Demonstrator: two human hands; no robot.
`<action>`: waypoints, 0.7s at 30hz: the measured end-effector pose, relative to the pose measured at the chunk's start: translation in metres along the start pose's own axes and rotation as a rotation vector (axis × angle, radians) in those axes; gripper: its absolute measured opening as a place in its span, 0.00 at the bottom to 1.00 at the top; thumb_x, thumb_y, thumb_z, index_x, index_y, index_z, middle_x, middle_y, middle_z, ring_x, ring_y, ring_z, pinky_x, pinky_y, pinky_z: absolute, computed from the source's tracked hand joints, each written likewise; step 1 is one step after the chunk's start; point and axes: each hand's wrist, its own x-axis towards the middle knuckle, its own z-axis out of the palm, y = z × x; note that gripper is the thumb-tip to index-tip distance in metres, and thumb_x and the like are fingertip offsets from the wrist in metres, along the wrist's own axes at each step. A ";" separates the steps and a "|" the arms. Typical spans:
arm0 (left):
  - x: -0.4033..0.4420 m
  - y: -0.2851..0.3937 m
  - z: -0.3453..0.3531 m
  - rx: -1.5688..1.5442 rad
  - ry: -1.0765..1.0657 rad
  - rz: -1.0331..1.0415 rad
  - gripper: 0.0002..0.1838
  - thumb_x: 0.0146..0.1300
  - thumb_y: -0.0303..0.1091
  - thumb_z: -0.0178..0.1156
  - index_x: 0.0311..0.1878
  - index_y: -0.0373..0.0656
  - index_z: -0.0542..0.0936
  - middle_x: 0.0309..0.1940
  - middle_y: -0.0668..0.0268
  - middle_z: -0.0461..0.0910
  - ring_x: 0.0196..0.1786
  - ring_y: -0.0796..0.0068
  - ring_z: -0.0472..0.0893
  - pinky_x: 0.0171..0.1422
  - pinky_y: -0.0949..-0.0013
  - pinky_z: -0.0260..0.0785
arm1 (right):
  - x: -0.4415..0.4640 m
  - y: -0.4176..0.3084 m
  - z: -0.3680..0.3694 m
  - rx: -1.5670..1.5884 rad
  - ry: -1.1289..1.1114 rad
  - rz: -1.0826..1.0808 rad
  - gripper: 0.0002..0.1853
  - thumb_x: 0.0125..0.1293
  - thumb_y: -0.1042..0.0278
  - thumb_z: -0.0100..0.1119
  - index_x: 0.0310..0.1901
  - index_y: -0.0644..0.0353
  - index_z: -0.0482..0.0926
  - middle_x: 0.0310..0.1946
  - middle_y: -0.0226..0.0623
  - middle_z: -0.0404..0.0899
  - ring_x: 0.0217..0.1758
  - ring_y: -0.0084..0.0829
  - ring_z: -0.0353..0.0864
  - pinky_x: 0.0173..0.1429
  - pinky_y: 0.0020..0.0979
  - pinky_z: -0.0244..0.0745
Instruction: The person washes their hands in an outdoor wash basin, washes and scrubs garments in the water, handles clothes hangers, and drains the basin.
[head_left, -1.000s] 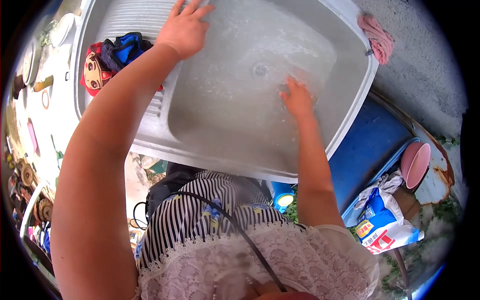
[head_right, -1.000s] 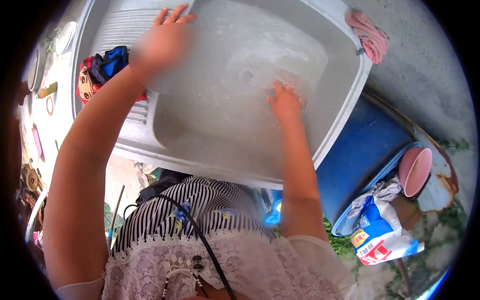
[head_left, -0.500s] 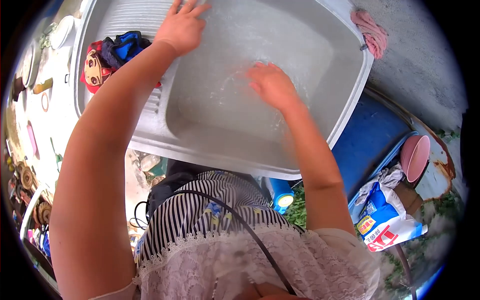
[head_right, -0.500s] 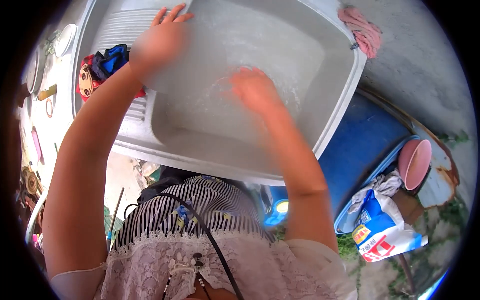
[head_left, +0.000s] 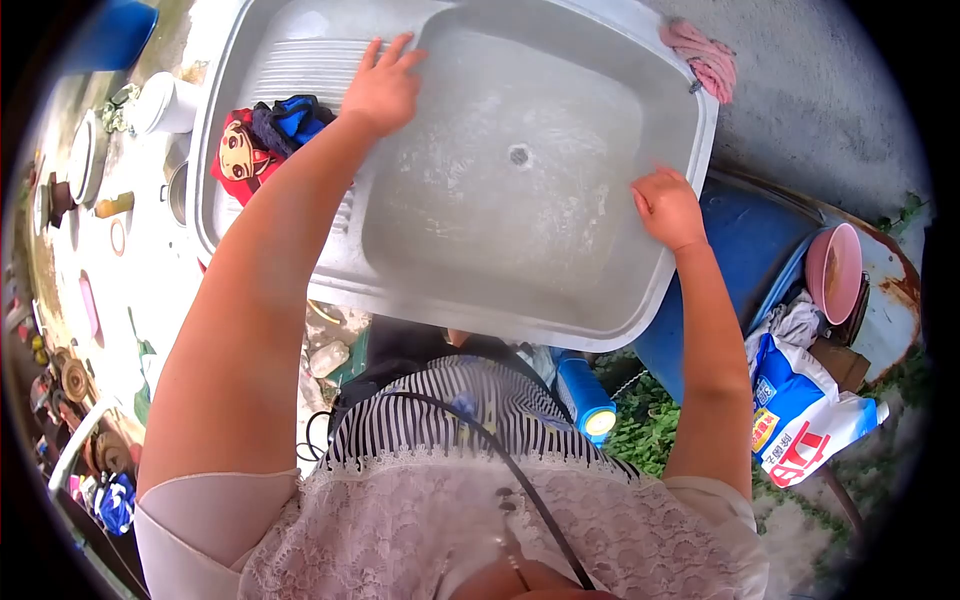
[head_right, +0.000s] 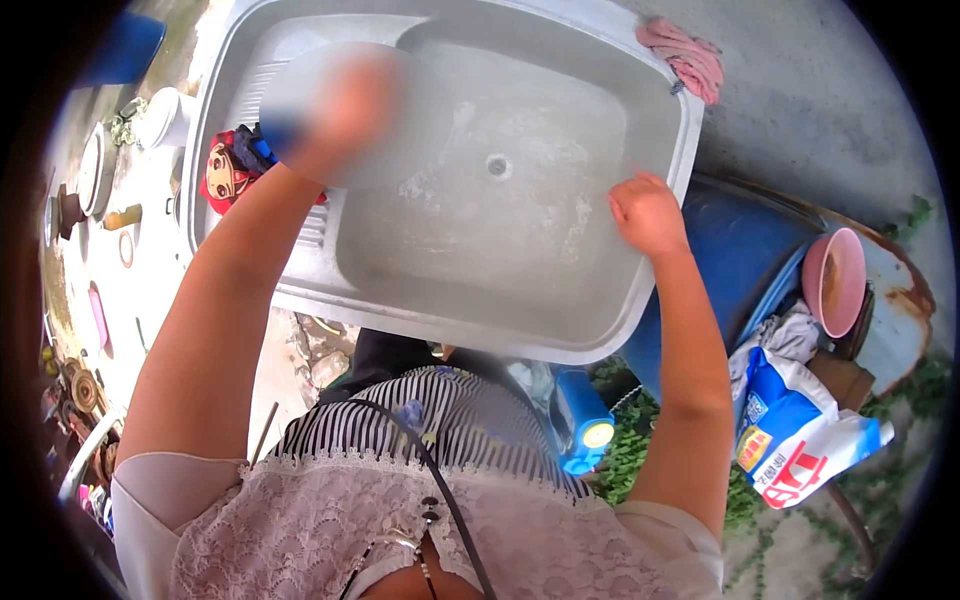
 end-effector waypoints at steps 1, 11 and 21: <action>0.002 0.001 0.004 0.006 0.015 -0.013 0.16 0.72 0.33 0.52 0.47 0.48 0.91 0.82 0.74 0.66 0.90 0.65 0.48 0.93 0.46 0.37 | -0.002 0.004 0.000 -0.031 -0.021 0.003 0.03 0.67 0.71 0.66 0.35 0.57 0.85 0.34 0.39 0.86 0.42 0.47 0.86 0.62 0.46 0.79; 0.002 0.012 -0.005 -0.036 -0.010 -0.074 0.17 0.73 0.38 0.53 0.49 0.50 0.92 0.79 0.74 0.70 0.90 0.63 0.50 0.92 0.41 0.38 | 0.001 -0.002 0.003 0.029 0.199 0.051 0.05 0.65 0.71 0.65 0.31 0.59 0.83 0.30 0.41 0.83 0.37 0.49 0.83 0.50 0.46 0.79; 0.009 0.012 0.004 -0.003 0.048 -0.078 0.15 0.72 0.39 0.56 0.48 0.48 0.91 0.78 0.73 0.71 0.89 0.63 0.50 0.92 0.41 0.39 | 0.003 -0.001 0.002 0.051 0.229 0.079 0.04 0.65 0.71 0.66 0.32 0.59 0.84 0.31 0.41 0.83 0.38 0.48 0.83 0.52 0.45 0.79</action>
